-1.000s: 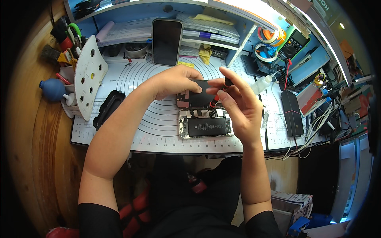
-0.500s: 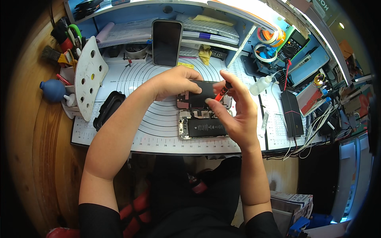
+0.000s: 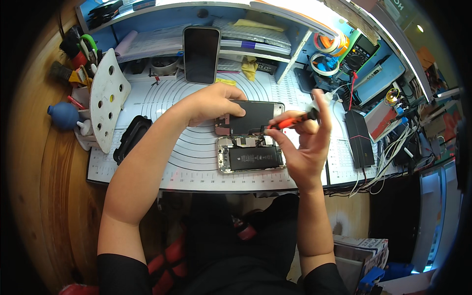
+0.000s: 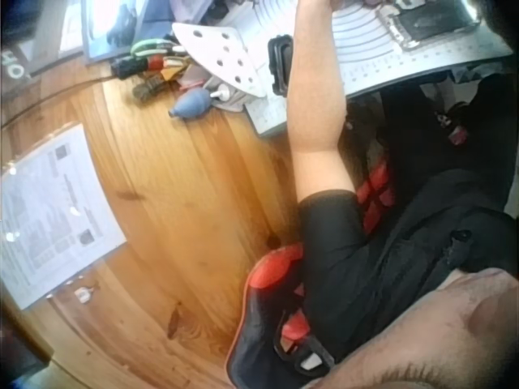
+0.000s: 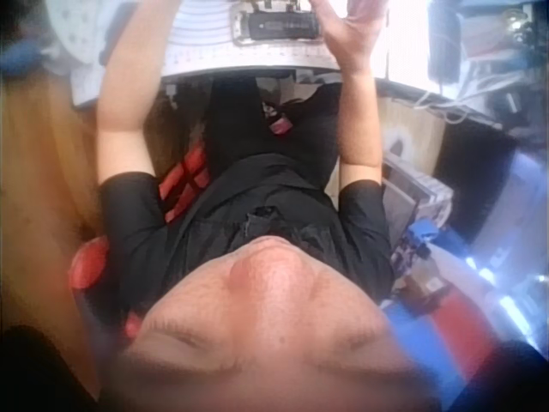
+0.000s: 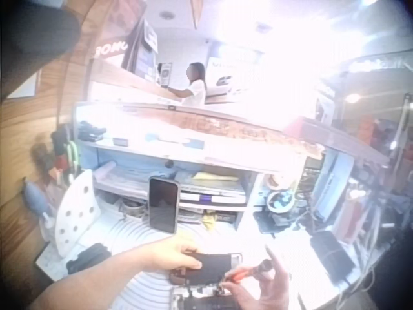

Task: The person holds a partially disassembled phone and uses a screwdriver to remove a small component from the interior of the device.

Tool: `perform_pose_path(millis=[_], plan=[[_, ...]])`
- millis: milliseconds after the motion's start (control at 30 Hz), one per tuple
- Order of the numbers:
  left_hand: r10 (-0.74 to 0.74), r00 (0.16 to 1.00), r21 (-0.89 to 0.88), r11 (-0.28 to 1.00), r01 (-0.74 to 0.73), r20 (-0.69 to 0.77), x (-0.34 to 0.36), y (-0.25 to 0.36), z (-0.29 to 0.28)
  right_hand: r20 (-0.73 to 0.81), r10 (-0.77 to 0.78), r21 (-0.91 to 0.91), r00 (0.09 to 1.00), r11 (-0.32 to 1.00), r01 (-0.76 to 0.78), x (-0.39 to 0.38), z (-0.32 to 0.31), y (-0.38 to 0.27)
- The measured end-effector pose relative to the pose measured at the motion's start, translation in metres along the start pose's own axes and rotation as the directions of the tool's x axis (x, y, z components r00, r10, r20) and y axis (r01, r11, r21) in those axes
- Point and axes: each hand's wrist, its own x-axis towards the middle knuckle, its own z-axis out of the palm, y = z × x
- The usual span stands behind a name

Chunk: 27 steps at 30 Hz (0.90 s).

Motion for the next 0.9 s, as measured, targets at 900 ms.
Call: perform_pose_path(millis=[900], plan=[[-0.013, 1.000, -0.016, 1.000, 0.013, -0.002, 0.001, -0.001, -0.001, -0.203, 0.507, 0.137, 0.838, 0.862, -0.489, -0.035, -0.103, 0.013]])
